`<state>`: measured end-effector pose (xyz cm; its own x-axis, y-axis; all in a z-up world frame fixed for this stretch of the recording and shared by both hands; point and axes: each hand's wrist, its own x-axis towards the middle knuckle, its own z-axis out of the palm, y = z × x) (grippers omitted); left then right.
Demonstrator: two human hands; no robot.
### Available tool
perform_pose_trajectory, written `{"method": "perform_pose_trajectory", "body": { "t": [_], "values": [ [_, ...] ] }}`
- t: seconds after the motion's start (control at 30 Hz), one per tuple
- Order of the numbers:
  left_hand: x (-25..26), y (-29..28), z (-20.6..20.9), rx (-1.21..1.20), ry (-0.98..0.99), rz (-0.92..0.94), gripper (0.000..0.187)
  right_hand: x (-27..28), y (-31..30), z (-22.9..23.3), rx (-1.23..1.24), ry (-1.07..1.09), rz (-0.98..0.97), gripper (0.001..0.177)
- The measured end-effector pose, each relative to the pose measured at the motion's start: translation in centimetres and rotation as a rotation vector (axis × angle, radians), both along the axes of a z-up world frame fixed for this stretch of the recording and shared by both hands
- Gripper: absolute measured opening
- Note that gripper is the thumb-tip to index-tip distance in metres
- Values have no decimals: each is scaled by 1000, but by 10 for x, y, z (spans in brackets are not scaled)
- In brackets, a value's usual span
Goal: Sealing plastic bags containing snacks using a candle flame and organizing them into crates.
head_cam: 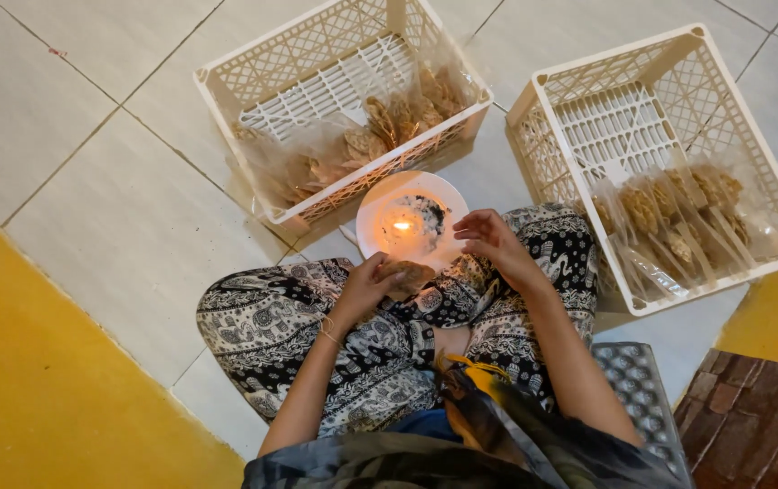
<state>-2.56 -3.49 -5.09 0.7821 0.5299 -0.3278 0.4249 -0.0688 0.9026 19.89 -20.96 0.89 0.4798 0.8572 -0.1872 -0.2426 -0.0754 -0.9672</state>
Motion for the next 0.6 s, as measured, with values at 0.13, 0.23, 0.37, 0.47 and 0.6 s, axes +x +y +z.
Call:
{"method": "perform_pose_trajectory", "body": {
  "t": [0.13, 0.23, 0.37, 0.47, 0.6],
  "values": [
    [0, 1, 5, 31, -2, -13, 34, -19, 2, 12, -41, -3, 198, 60],
    [0, 4, 32, -122, -70, 55, 20, -33, 11, 10, -113, -54, 174, 42],
    [1, 1, 28, -58, -60, 81, 23, -45, 23, -10, -168, -177, 62, 13],
    [0, 1, 37, -22, -55, 102, 23, -51, 25, -22, -119, -171, -20, 11],
    [2, 2, 46, -25, -172, 218, 17, -61, 31, -13, -27, -104, -123, 12]
  ]
}}
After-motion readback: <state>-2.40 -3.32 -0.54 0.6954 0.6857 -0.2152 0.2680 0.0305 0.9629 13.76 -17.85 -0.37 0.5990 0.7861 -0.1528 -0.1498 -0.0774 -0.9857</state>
